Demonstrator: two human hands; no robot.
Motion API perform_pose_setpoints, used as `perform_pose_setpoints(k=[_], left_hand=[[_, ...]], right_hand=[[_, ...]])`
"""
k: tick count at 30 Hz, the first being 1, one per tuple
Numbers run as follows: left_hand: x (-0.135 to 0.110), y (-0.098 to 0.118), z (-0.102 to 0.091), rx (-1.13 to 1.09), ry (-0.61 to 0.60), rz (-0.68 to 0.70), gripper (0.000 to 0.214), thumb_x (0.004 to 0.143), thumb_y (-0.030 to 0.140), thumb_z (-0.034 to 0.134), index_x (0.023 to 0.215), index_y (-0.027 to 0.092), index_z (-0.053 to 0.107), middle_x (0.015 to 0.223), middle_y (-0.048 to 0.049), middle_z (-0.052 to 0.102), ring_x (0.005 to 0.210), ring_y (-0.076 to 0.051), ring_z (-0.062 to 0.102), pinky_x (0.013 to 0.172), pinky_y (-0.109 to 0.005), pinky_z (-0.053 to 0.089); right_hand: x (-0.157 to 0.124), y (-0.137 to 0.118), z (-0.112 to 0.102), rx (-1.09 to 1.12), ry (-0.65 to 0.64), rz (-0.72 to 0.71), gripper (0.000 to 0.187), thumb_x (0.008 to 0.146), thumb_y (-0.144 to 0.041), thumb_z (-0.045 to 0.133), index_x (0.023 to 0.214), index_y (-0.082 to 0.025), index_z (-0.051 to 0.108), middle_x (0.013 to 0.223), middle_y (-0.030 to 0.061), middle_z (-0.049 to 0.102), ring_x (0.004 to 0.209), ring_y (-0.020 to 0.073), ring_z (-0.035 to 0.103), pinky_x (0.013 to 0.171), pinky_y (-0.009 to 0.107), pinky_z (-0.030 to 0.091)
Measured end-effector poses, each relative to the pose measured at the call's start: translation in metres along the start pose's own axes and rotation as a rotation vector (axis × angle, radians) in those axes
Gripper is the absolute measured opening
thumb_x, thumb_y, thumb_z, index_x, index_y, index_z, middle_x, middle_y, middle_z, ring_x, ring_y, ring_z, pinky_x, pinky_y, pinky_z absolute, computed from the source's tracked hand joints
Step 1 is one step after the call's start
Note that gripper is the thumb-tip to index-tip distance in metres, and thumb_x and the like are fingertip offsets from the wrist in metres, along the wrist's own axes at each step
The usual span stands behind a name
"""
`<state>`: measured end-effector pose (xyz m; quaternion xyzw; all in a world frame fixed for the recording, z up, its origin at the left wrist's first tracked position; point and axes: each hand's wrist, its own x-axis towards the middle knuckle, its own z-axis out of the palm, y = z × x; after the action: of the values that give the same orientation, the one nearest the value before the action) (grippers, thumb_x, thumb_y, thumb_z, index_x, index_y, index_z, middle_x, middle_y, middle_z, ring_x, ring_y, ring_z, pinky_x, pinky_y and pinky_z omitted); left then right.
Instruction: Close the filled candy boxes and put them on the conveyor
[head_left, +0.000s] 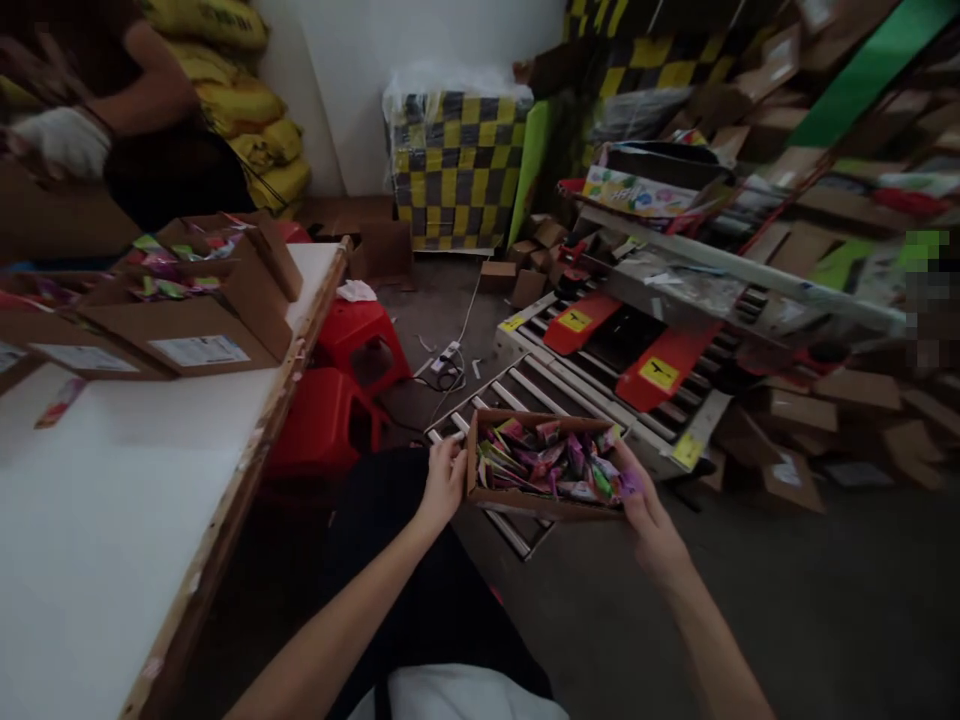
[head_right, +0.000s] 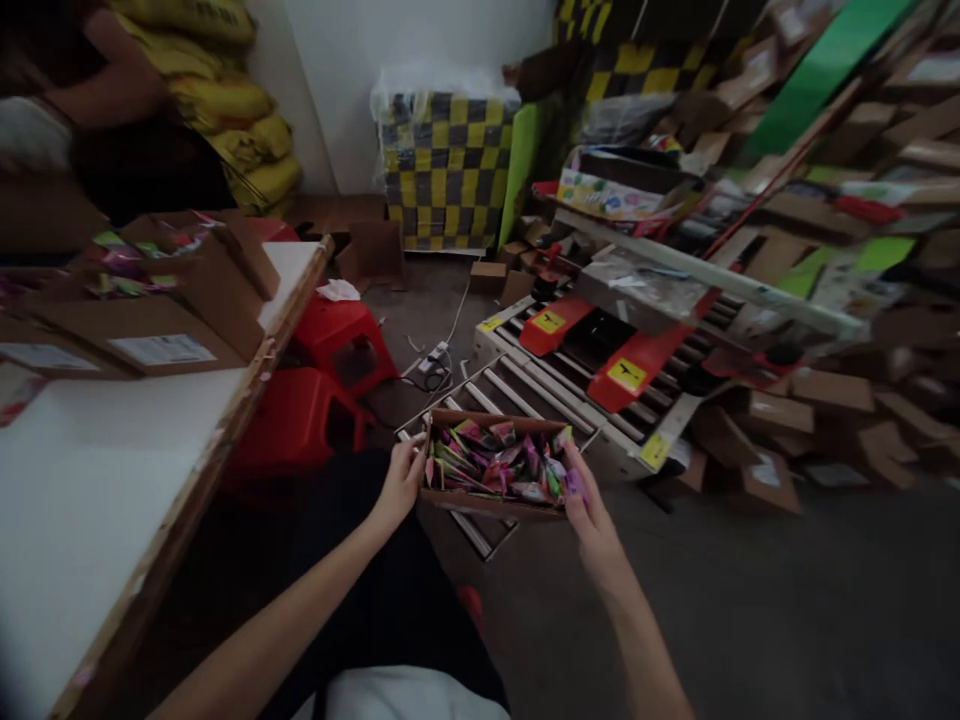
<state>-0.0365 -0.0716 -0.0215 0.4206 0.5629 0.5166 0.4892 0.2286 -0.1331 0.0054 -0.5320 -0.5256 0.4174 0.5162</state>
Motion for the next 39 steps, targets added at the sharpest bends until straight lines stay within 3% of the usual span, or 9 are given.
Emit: perform_pose_setpoints(k=[4,10,16,24,26,29,33,35,39], left_hand=[[-0.004,0.048,-0.006,-0.020,-0.307,0.134,0.034,0.071,0.038,0.070,0.093,0.020,0.051,0.079,0.0019,0.052,0.072,-0.012,0.051,0.070,-0.025,0.044],[0.011,0.086,0.010,0.425,-0.649,0.228,0.038,0.063,0.037,0.079,0.080,0.019,0.050,0.063,0.0065,0.047,0.057,-0.010,0.048,0.056,-0.022,0.038],[0.018,0.084,0.054,1.346,-0.835,0.404,0.027,0.067,0.029,0.076,0.088,0.017,0.062,0.083,-0.0108,0.067,0.084,-0.030,0.065,0.069,-0.033,0.046],[0.029,0.095,0.017,0.826,-1.095,0.220,0.044,0.077,0.043,0.064,0.112,0.018,0.055,0.085,-0.0054,0.067,0.078,-0.020,0.066,0.064,-0.025,0.048],[0.023,0.088,0.010,0.691,-1.014,0.182,0.043,0.074,0.038,0.067,0.110,0.017,0.054,0.085,-0.0050,0.065,0.075,-0.019,0.065,0.064,-0.026,0.049],[0.006,0.069,0.009,0.693,-0.574,0.334,0.035,0.076,0.026,0.065,0.106,0.016,0.053,0.094,-0.0086,0.062,0.084,-0.022,0.063,0.075,-0.034,0.050],[-0.004,0.047,0.007,0.760,-0.038,0.508,0.075,0.065,0.031,0.077,0.127,0.015,0.039,0.133,-0.0207,0.043,0.129,-0.038,0.038,0.102,-0.054,0.032],[0.002,0.042,0.003,0.695,-0.048,0.481,0.097,0.058,0.036,0.082,0.136,0.014,0.028,0.140,-0.0235,0.036,0.135,-0.040,0.028,0.106,-0.055,0.028],[0.016,0.035,-0.002,0.491,-0.383,0.455,0.083,0.070,0.037,0.072,0.137,0.015,0.027,0.132,-0.0178,0.047,0.126,-0.031,0.044,0.104,-0.044,0.036]], right_hand=[[0.008,-0.005,-0.031,-0.096,0.068,0.046,0.054,0.073,-0.054,0.066,0.116,-0.027,0.048,0.112,0.0090,0.060,0.103,0.0252,0.059,0.084,0.039,0.050],[0.057,-0.043,-0.005,-0.555,-0.344,0.129,0.040,0.058,-0.046,0.074,0.065,-0.023,0.041,0.059,-0.0036,0.049,0.055,0.0139,0.048,0.051,0.025,0.037],[0.084,-0.054,0.035,-1.073,-0.578,0.028,0.035,0.058,-0.038,0.076,0.062,-0.022,0.045,0.063,0.0014,0.058,0.062,0.0181,0.054,0.053,0.027,0.033],[0.054,-0.061,-0.002,-0.615,-0.695,0.028,0.054,0.069,-0.046,0.067,0.114,-0.018,0.059,0.113,0.0100,0.060,0.098,0.0215,0.060,0.074,0.031,0.051],[0.055,-0.056,0.006,-0.709,-0.554,0.067,0.035,0.073,-0.043,0.063,0.099,-0.019,0.064,0.093,0.0061,0.065,0.083,0.0190,0.062,0.069,0.030,0.049],[0.060,-0.047,0.022,-0.843,-0.401,0.109,0.023,0.073,-0.038,0.065,0.087,-0.019,0.062,0.072,0.0012,0.063,0.066,0.0171,0.059,0.063,0.030,0.046],[0.048,-0.036,0.036,-1.057,-0.105,-0.115,0.044,0.074,-0.039,0.067,0.111,-0.016,0.057,0.107,0.0145,0.063,0.098,0.0296,0.058,0.083,0.044,0.044],[0.039,-0.032,0.039,-1.156,-0.037,-0.255,0.045,0.081,-0.034,0.060,0.123,-0.017,0.053,0.123,0.0165,0.057,0.115,0.0327,0.050,0.094,0.051,0.037],[0.039,-0.028,0.043,-1.146,-0.285,-0.315,0.037,0.091,-0.025,0.042,0.125,-0.025,0.055,0.128,0.0081,0.057,0.117,0.0269,0.048,0.097,0.047,0.037]])
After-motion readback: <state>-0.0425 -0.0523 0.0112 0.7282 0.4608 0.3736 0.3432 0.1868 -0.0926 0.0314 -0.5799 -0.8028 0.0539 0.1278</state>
